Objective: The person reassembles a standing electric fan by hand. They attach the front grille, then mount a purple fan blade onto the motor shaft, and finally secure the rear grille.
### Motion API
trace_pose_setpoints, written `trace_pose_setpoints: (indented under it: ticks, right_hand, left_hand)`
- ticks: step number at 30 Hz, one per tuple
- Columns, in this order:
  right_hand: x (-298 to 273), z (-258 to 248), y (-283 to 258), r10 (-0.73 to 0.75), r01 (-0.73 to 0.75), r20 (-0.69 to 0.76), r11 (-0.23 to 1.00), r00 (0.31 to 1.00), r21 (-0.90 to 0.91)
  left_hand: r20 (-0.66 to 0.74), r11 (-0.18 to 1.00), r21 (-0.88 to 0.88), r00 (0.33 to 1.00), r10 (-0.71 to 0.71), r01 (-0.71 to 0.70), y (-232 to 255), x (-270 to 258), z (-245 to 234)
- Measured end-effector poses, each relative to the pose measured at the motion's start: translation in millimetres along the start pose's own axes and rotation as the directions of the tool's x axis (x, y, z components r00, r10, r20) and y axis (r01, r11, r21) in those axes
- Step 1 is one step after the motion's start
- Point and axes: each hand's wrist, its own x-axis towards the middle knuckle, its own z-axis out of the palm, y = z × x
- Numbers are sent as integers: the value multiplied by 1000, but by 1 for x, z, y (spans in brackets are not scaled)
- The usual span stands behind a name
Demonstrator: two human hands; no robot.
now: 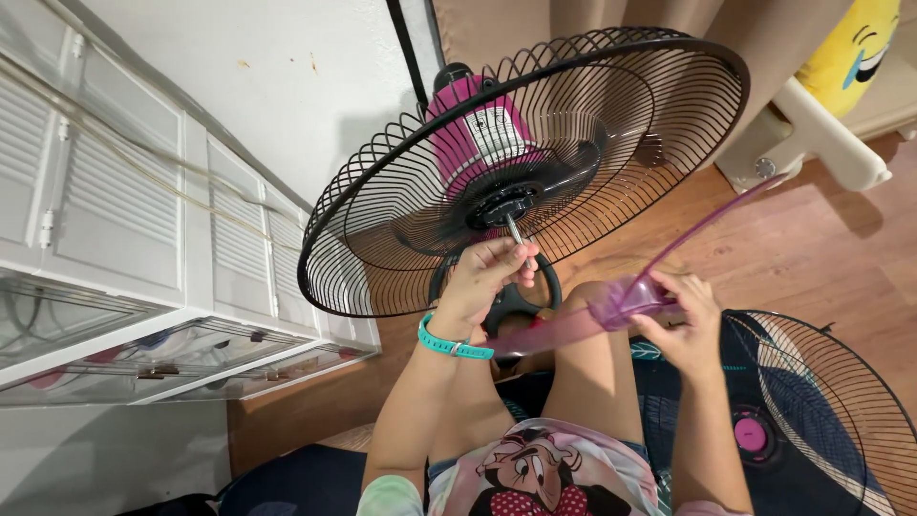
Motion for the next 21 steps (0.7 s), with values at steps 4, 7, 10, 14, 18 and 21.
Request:
trace_pose_setpoints:
  ticks: [4,7,10,14,18,21]
  right_hand:
    - [-8,-6,8,98,-90,-23,971,995,223]
    - [-12,1,5,129,-116,-16,930,991,348]
    - [-10,6,2,102,-87,-22,930,995,356]
    - [-3,4,9,66,-45,-46,932,997,360]
    - [-5,1,20,158,-95,-65,821,985,563]
    - [-14,10,19,247,-122,-74,692,966,712]
  left_hand:
    - [29,999,-36,999,-39,40,4,1,-2]
    - [44,996,-74,998,-41,44,3,1,-3]
    - [51,994,-109,998,-27,32,1,0,-4]
    - [53,992,-129,999,-8,15,-3,0,-7]
    - [68,991,-133,998,11,-1,-6,2,-11]
    - [69,987,-159,997,30,-19,-11,4,-14]
